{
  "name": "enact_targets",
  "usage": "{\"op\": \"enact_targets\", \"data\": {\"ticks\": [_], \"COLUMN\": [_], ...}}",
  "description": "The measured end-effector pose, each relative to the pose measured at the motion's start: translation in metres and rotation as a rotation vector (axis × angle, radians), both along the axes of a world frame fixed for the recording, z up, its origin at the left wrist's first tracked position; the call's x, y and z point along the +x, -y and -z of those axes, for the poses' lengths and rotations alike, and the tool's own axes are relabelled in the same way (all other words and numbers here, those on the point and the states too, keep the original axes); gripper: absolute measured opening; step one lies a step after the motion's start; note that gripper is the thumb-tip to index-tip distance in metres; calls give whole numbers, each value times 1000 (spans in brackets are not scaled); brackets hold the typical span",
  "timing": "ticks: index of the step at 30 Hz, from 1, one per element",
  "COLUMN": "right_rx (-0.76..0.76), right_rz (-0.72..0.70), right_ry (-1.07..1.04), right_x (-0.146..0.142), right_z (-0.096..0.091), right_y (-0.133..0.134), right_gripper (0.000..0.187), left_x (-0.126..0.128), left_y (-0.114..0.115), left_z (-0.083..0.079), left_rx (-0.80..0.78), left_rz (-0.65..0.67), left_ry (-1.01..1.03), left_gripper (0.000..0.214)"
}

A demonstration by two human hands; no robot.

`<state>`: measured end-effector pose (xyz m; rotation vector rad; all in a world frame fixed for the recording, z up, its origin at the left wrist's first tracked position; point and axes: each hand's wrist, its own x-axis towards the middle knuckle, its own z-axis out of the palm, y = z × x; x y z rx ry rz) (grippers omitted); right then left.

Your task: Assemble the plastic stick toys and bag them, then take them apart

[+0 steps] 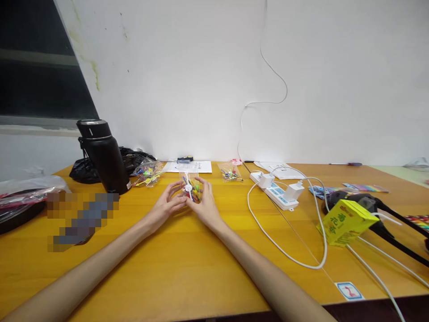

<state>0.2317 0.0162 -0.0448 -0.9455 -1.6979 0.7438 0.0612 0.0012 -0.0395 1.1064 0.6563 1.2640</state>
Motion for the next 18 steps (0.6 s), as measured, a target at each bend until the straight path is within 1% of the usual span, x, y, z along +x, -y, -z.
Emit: {"op": "enact_targets", "data": {"ticks": [4, 6, 8, 10, 13, 16, 18], "right_rx": [8, 27, 74, 164, 271, 265, 226], "right_rz": [46, 86, 158, 277, 505, 660, 742], "right_ry": [-8, 7, 40, 116, 262, 377, 449], "right_x": [6, 16, 33, 56, 96, 131, 146], "right_z": [0, -4, -8, -12, -17, -14, -7], "right_y": [-10, -19, -31, -45, -61, -72, -76], "right_gripper": [62, 62, 61, 60, 66, 70, 72], "left_x": [-3, -6, -8, -10, -11, -10, -10], "left_y": [-4, -6, -7, -6, -4, -4, -4], "left_z": [4, 4, 3, 0, -2, -3, -2], "left_rx": [2, 6, 7, 10, 15, 21, 24], "left_rz": [0, -32, -59, -76, -76, -59, -39], "left_ry": [-7, -25, -57, -89, -123, -151, -164], "left_gripper": [52, 49, 44, 41, 38, 36, 36]}}
